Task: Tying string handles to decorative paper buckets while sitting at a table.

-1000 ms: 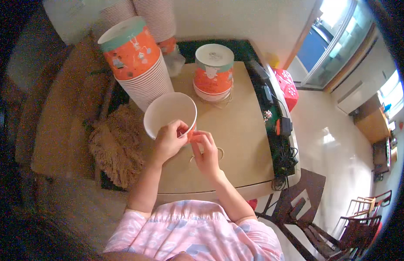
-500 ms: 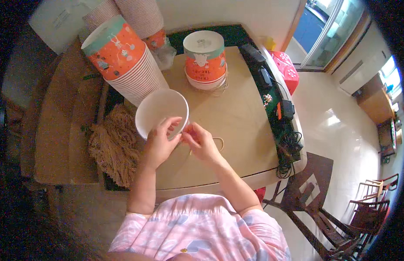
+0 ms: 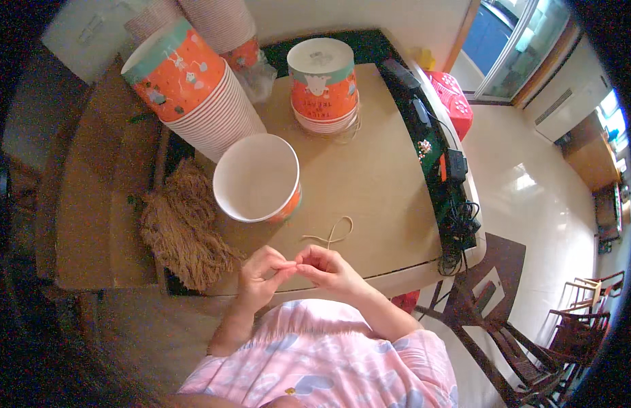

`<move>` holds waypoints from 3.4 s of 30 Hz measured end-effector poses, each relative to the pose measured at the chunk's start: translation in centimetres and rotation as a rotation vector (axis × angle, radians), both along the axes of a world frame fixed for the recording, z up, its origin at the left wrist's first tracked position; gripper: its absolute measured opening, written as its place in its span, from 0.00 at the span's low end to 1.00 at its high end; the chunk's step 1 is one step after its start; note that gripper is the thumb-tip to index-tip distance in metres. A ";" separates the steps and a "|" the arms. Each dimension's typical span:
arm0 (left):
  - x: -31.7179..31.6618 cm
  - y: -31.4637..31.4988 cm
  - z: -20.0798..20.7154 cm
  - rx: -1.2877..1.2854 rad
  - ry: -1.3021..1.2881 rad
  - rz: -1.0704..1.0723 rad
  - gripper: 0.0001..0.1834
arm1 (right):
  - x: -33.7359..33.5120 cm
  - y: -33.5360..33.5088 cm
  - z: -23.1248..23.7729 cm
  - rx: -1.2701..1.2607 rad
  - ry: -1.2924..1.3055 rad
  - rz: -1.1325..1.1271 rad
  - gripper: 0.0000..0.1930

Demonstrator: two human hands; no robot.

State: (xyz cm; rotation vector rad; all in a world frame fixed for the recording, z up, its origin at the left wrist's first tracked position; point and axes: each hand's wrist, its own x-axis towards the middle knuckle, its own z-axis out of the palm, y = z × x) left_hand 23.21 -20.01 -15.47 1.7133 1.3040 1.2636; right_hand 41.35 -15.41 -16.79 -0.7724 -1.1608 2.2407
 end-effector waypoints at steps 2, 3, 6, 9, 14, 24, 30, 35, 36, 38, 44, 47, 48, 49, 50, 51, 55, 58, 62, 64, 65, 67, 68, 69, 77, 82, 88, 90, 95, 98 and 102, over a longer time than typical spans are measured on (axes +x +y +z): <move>0.7 0.2 -0.1 0.016 0.067 0.051 0.05 | -0.3 -0.2 0.0 0.030 -0.001 -0.057 0.06; 0.9 0.3 -0.1 0.032 0.135 0.105 0.05 | -0.5 -0.3 0.0 0.061 -0.001 -0.109 0.06; 1.4 0.8 0.1 0.027 0.194 0.146 0.07 | -0.9 -0.5 -0.7 0.110 -0.030 -0.196 0.06; 1.2 1.0 -0.2 -0.002 0.230 0.140 0.09 | -1.1 -0.4 -0.2 0.150 -0.079 -0.193 0.06; 1.2 1.0 -0.3 -0.186 0.159 0.120 0.12 | -1.0 -0.1 0.0 0.106 -0.104 -0.200 0.07; 1.2 1.7 -0.7 -0.226 0.113 0.085 0.05 | -1.4 1.1 -2.1 0.246 -0.171 -0.347 0.05; 1.1 2.7 0.2 -0.154 0.155 0.109 0.04 | -2.1 1.7 -1.6 0.296 -0.191 -0.416 0.05; 0.9 5.0 3.6 -0.003 0.237 0.194 0.09 | -3.2 4.9 -1.8 0.424 -0.248 -0.646 0.06; 0.8 6.1 4.6 0.029 0.297 0.217 0.11 | -3.3 5.7 -2.6 0.513 -0.243 -0.718 0.06; -0.6 8.6 4.5 0.084 0.424 0.196 0.09 | -4.0 6.6 -3.0 0.449 -0.183 -0.711 0.05; -1.9 10.8 3.9 -0.165 0.366 0.025 0.10 | -4.8 7.4 -2.9 0.457 -0.191 -0.676 0.03; -1.6 11.1 4.0 -0.187 0.340 0.018 0.11 | -4.5 7.5 -3.0 0.466 -0.180 -0.658 0.04; -1.6 11.2 3.8 -0.193 0.350 0.021 0.11 | -4.4 7.5 -2.9 0.481 -0.196 -0.645 0.04; -1.7 11.3 3.6 -0.198 0.360 0.024 0.11 | -4.4 7.5 -2.8 0.496 -0.212 -0.630 0.04; -1.7 11.3 3.5 -0.199 0.360 0.025 0.11 | -4.4 7.6 -2.8 0.495 -0.211 -0.630 0.04; -1.8 11.4 3.4 -0.202 0.355 0.024 0.11 | -4.4 7.6 -2.7 0.492 -0.212 -0.625 0.04; -1.7 11.4 3.6 -0.251 0.334 0.010 0.11 | -4.3 7.7 -2.9 0.519 -0.231 -0.619 0.04; -1.5 11.4 3.7 -0.249 0.312 0.012 0.10 | -4.3 7.8 -2.4 0.523 -0.237 -0.605 0.03; -1.4 11.3 4.0 -0.297 0.324 0.011 0.08 | -4.3 7.8 -2.1 0.520 -0.260 -0.595 0.03; -1.0 11.1 4.5 -0.360 0.305 0.039 0.06 | -4.5 7.6 -1.6 0.635 -0.305 -0.636 0.04; -1.1 10.9 4.3 -0.356 0.300 0.048 0.06 | -4.5 7.5 -1.7 0.643 -0.303 -0.628 0.04; -1.3 10.7 3.6 -0.260 0.322 0.096 0.04 | -4.3 7.3 -1.9 0.430 -0.202 -0.553 0.04; -1.4 10.4 3.7 -0.221 0.315 0.123 0.04 | -4.1 7.0 -1.6 0.439 -0.204 -0.542 0.04; -1.6 10.2 3.8 -0.216 0.307 0.135 0.04 | -3.9 6.6 -1.0 0.370 -0.162 -0.572 0.05; -1.3 8.4 5.4 -0.084 0.131 0.144 0.04 | -4.6 7.2 2.2 0.809 -0.417 -0.438 0.05; -0.8 2.3 9.8 0.534 -0.272 0.155 0.09 | -4.5 8.4 3.1 0.842 -0.511 -0.458 0.05; 1.2 -4.1 14.5 0.921 -0.997 -0.009 0.06 | -4.4 8.8 4.2 1.006 -0.531 -0.434 0.05; -0.6 -4.4 14.0 0.981 -0.809 -0.131 0.10 | -4.7 8.8 4.4 1.011 -0.524 -0.402 0.06; -0.1 -4.4 15.0 0.999 -0.842 -0.143 0.02 | -4.7 8.8 3.8 0.967 -0.560 -0.379 0.05; 1.8 -5.6 14.8 1.024 -0.923 0.021 0.04 | -4.8 8.8 3.9 0.947 -0.546 -0.377 0.05; 2.3 -7.0 14.4 1.009 -0.977 0.173 0.06 | -4.7 8.5 4.5 0.977 -0.568 -0.361 0.05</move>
